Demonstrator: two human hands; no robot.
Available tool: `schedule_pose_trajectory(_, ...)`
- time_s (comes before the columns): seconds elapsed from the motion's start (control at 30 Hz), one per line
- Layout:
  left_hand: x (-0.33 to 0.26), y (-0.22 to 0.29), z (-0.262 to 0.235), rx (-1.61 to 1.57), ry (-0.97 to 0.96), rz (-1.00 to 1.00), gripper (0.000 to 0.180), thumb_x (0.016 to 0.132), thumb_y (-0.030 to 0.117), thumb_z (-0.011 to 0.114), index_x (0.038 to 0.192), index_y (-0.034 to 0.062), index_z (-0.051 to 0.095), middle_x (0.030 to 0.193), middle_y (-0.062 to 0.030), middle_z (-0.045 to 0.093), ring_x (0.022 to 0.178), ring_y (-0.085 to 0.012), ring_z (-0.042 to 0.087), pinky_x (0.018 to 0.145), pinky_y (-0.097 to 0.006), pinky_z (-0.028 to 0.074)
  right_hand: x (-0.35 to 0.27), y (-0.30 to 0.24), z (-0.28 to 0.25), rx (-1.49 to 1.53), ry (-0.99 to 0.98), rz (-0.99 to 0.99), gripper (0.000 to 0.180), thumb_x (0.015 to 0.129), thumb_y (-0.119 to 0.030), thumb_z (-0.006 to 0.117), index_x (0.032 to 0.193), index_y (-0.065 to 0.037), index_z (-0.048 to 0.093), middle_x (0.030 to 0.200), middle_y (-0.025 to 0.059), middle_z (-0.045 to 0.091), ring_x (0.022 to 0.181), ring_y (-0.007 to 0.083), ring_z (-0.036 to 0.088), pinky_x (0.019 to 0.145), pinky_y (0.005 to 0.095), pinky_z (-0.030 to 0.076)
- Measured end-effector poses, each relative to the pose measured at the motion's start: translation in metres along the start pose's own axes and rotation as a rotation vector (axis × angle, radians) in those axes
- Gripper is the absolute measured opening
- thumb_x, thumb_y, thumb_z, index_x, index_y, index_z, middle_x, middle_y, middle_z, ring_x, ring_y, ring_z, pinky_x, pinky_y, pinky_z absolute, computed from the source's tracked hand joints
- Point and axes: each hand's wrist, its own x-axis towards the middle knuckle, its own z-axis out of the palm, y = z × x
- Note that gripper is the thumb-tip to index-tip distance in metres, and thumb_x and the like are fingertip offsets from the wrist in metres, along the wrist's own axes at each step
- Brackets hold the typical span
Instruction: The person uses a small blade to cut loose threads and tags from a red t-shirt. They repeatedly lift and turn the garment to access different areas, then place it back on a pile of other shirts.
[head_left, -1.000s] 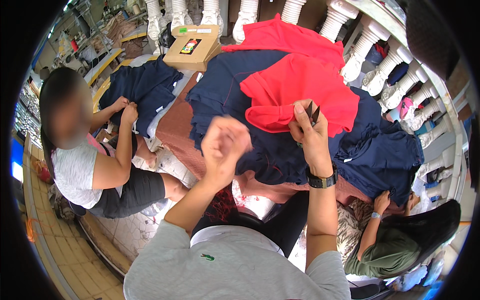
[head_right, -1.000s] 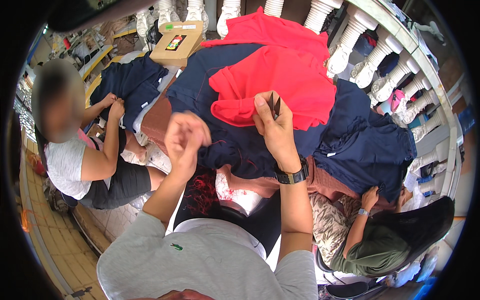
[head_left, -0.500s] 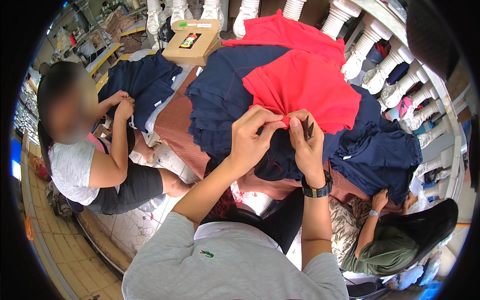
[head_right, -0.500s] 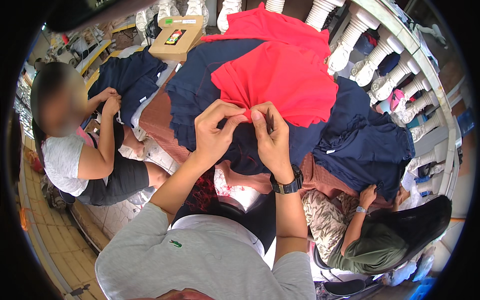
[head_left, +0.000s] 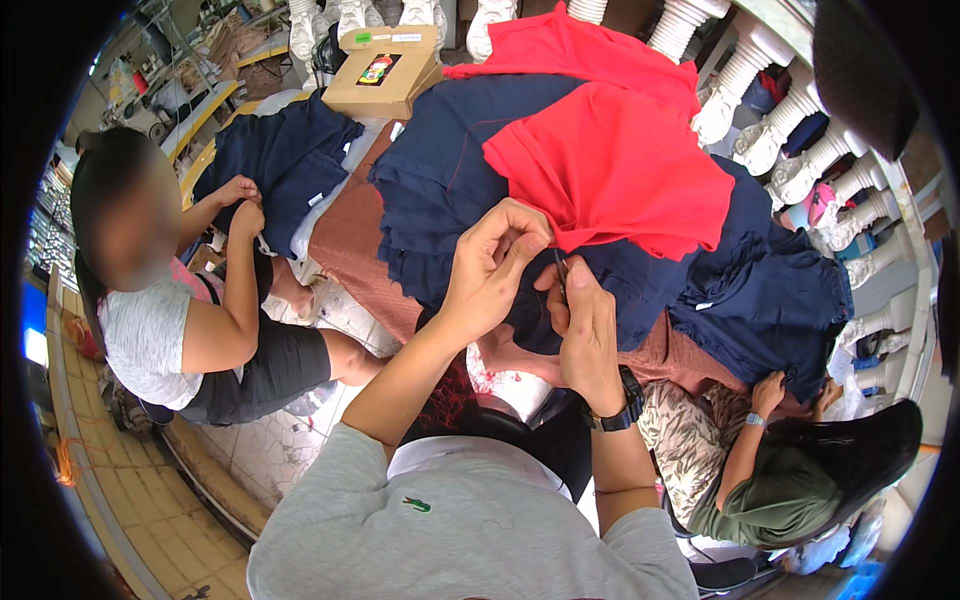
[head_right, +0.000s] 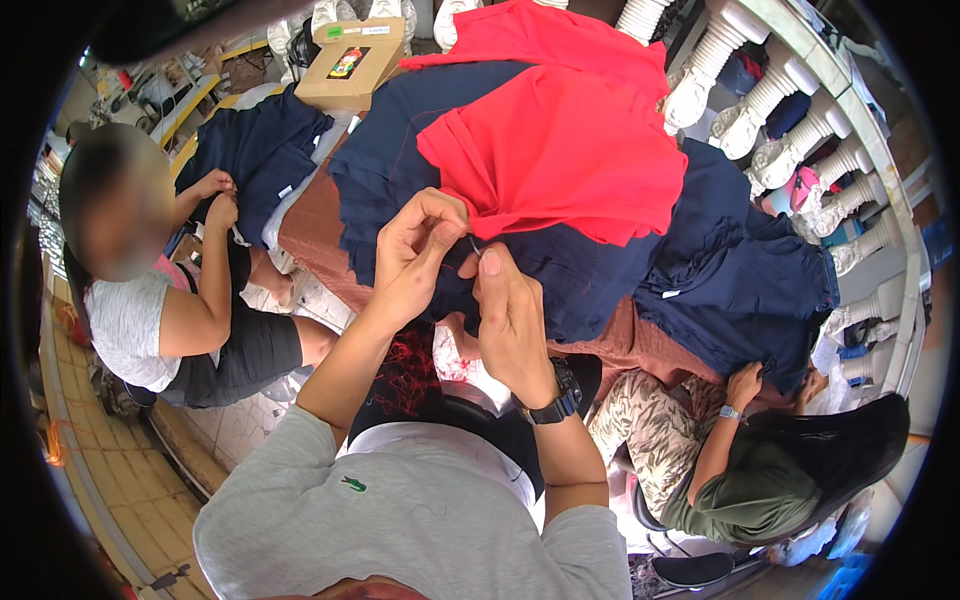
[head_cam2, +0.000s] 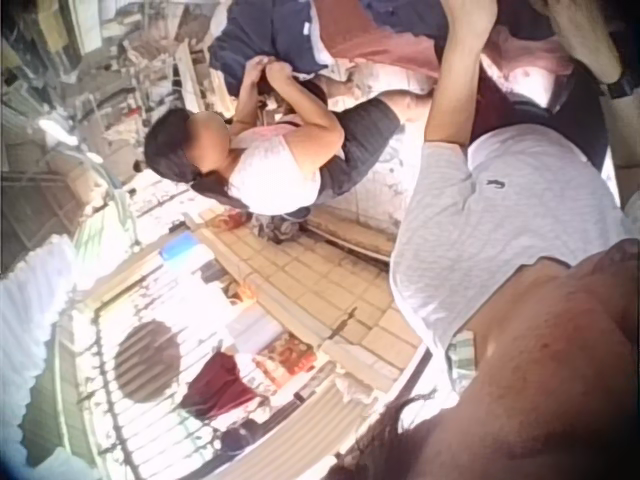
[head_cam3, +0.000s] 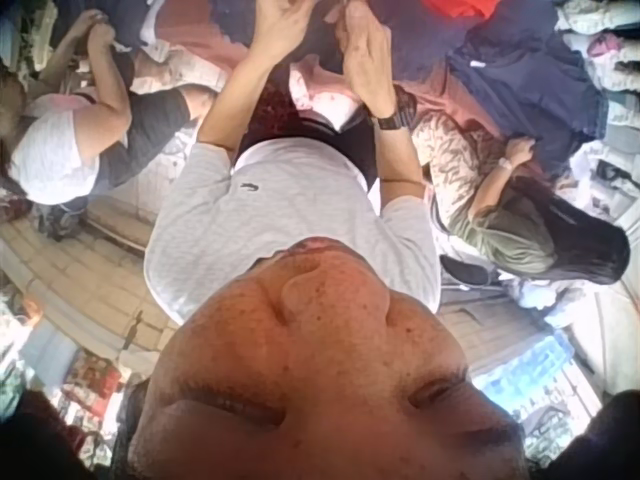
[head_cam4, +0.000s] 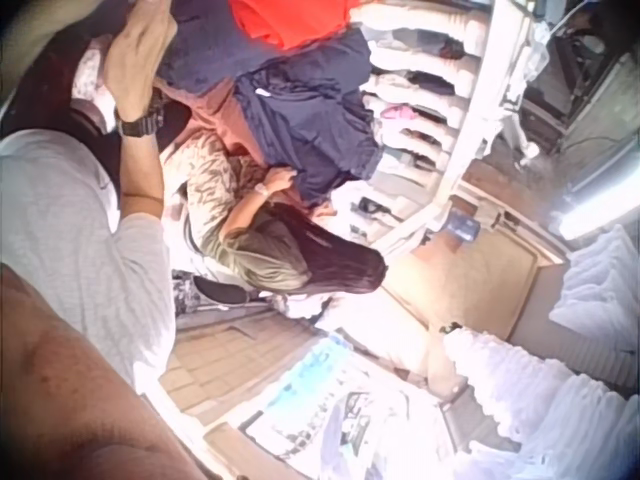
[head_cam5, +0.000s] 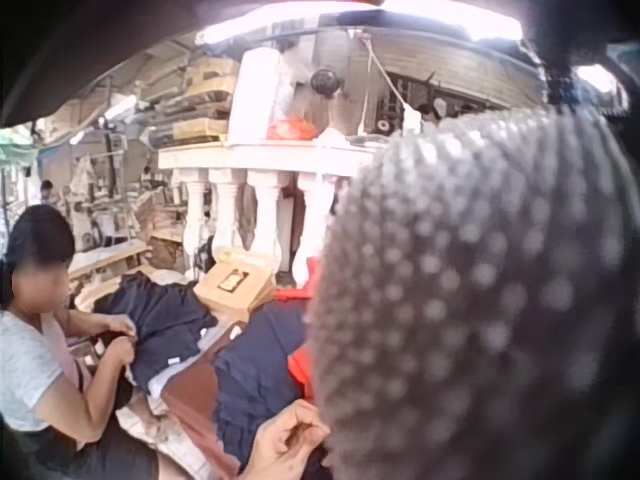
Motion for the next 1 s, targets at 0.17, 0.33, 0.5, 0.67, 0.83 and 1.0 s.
schedule_pose_trajectory(0.17, -0.002, 0.002, -0.004, 0.067, -0.051, 0.037, 0.013, 0.100, 0.011, 0.064, 0.093, 0.0018, 0.058, 0.098, -0.0049, 0.057, 0.086, -0.0101, 0.053, 0.076, -0.024, 0.044, 0.006, -0.003, 0.007, -0.019, 0.085, -0.073, 0.037, 0.108, -0.027, 0.043, 0.091, 0.003, 0.057, 0.059, 0.0110, 0.045, 0.051, 0.0199, 0.041, 0.052, 0.0364, 0.034)
schedule_pose_trajectory(0.33, -0.002, 0.003, -0.005, 0.156, -0.068, 0.073, 0.016, 0.100, 0.012, 0.064, 0.090, 0.0017, 0.057, 0.098, -0.0053, 0.057, 0.084, -0.0099, 0.052, 0.073, -0.023, 0.044, 0.011, 0.000, 0.006, -0.059, 0.104, -0.085, 0.039, 0.107, -0.026, 0.045, 0.082, 0.003, 0.053, 0.059, 0.0120, 0.046, 0.051, 0.0181, 0.039, 0.050, 0.0379, 0.031)
schedule_pose_trajectory(0.5, -0.010, 0.025, -0.012, 0.193, -0.266, -0.209, 0.012, 0.096, 0.011, 0.066, 0.091, 0.0016, 0.061, 0.088, -0.0059, 0.063, 0.076, -0.0126, 0.061, 0.067, -0.027, 0.047, 0.013, 0.014, -0.013, 0.030, 0.152, -0.219, 0.044, 0.106, -0.030, 0.042, 0.075, 0.000, 0.048, 0.059, 0.0044, 0.040, 0.053, 0.0113, 0.033, 0.048, 0.0333, 0.025)
schedule_pose_trajectory(0.67, -0.042, 0.067, -0.024, 0.649, -0.757, -0.240, 0.011, 0.090, 0.009, 0.070, 0.097, 0.0015, 0.064, 0.072, -0.0158, 0.067, 0.068, -0.0286, 0.069, 0.062, -0.034, 0.050, -0.002, -0.003, -0.049, 0.268, 0.316, -0.114, 0.027, 0.100, -0.029, 0.049, 0.091, -0.004, 0.056, 0.064, -0.0058, 0.036, 0.058, 0.0021, 0.028, 0.051, 0.0235, 0.020)
schedule_pose_trajectory(0.83, -0.015, 0.067, -0.003, 0.868, -0.145, -0.188, 0.021, 0.089, 0.013, 0.074, 0.097, -0.0021, 0.061, 0.072, -0.0126, 0.058, 0.066, -0.0242, 0.065, 0.060, -0.037, 0.048, 0.006, 0.005, -0.036, -0.008, 0.400, -0.253, 0.032, 0.080, 0.007, 0.066, 0.110, -0.004, 0.061, 0.063, -0.0073, 0.036, 0.055, 0.0021, 0.027, 0.052, 0.0219, 0.020)
schedule_pose_trajectory(1.0, -0.017, -0.003, -0.001, 0.802, -0.031, 0.091, 0.010, 0.091, 0.005, 0.068, 0.095, -0.0042, 0.065, 0.073, -0.0104, 0.061, 0.066, -0.0169, 0.065, 0.059, -0.032, 0.049, 0.030, 0.000, -0.027, -0.226, 0.145, -0.292, 0.024, 0.085, -0.003, 0.072, 0.107, 0.001, 0.064, 0.058, 0.0062, 0.057, 0.050, 0.0083, 0.047, 0.048, 0.0278, 0.035)
